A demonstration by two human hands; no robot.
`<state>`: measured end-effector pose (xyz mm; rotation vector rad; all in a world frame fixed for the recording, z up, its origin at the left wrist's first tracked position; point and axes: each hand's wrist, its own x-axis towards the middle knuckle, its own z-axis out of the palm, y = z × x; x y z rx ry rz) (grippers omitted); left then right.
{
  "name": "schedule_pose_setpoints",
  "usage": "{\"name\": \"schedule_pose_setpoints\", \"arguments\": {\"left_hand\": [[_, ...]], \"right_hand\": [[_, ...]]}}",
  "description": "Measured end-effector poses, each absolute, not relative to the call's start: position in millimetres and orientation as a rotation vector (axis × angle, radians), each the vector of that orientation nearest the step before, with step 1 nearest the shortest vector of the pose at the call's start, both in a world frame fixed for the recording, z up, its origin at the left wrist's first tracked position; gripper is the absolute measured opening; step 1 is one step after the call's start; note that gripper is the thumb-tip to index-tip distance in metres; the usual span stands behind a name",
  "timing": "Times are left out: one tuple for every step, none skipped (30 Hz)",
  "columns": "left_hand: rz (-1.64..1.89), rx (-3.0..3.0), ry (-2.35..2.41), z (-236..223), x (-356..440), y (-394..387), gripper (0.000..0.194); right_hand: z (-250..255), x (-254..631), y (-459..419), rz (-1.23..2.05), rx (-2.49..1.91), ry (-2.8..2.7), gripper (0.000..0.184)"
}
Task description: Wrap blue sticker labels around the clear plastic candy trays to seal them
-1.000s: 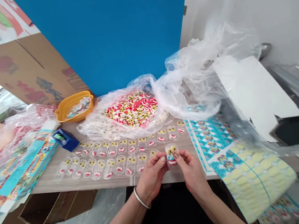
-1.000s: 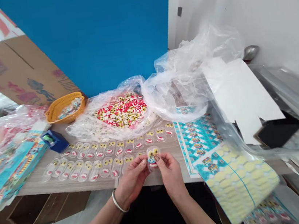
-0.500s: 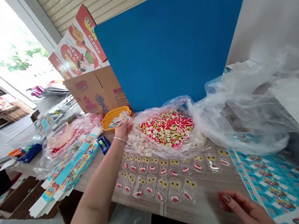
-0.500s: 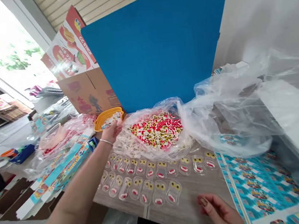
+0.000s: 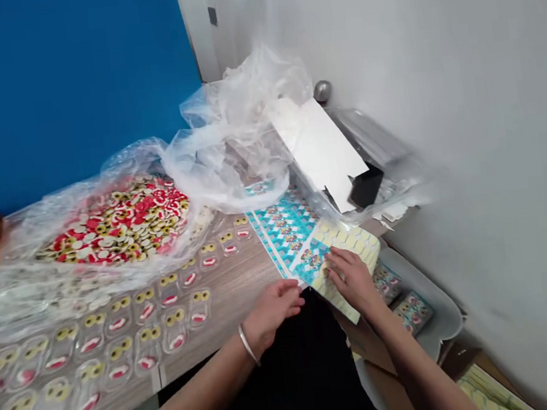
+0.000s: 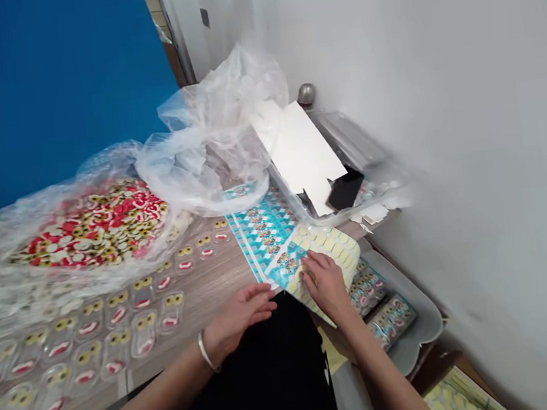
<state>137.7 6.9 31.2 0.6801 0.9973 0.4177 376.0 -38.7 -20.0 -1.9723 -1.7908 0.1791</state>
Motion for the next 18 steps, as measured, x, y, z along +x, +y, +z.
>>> {"name": "schedule_pose_setpoints", "arguments": {"left_hand": [[0.359,0.670,1.018,26,150,0,0.034],[0.307,0.663,1.039,22,158,-5,0.035],[0.265,0.655,1.051,20,164,-9,0.036],[0.241,0.649,1.049,19,168,-11,0.037],[0.235,0.648,1.030,19,171,-13,0.038],[0.242,0.648,1.001,20,175,-15,0.040],[0.253,0.647,0.972,21,179,-17,0.040],[0.263,0.645,0.950,22,183,-19,0.037],[0.273,0.642,0.942,23,188,-20,0.033],[0.287,0.640,0.943,23,193,-22,0.029],[0.305,0.639,0.948,24,198,-23,0.027],[0.331,0.652,0.961,26,202,-23,0.026],[0.365,0.684,0.985,27,206,-23,0.025],[0.408,0.730,1.020,28,210,-22,0.023],[0.453,0.783,1.061,30,213,-20,0.020],[0.499,0.832,1.096,32,215,-17,0.018],[0.552,0.862,1.120,34,216,-13,0.018],[0.615,0.860,1.123,36,216,-8,0.019]], "right_hand": [[-22,375,-41,0.178,-1.995,-1.827,0.040],[-22,373,-44,0.179,-2.019,-1.869,0.047],[-21,370,-46,0.183,-2.044,-1.914,0.056],[-19,367,-48,0.185,-2.070,-1.961,0.066],[-17,364,-50,0.184,-2.096,-2.001,0.074],[-14,362,-52,0.179,-2.123,-2.031,0.078],[-11,361,-53,0.175,-2.147,-2.051,0.078],[-7,361,-53,0.175,-2.163,-2.064,0.075],[-4,362,-52,0.179,-2.172,-2.071,0.072],[-1,364,-51,0.190,-2.173,-2.077,0.068],[3,367,-50,0.211,-2.167,-2.084,0.064],[7,371,-48,0.240,-2.157,-2.094,0.061],[11,375,-45,0.275,-2.145,-2.104,0.058],[16,378,-42,0.320,-2.132,-2.116,0.056],[21,382,-40,0.373,-2.116,-2.129,0.055],[28,385,-37,0.429,-2.096,-2.140,0.056],[35,387,-35,0.486,-2.068,-2.147,0.057],[43,388,-33,0.547,-2.021,-2.150,0.059]]}}
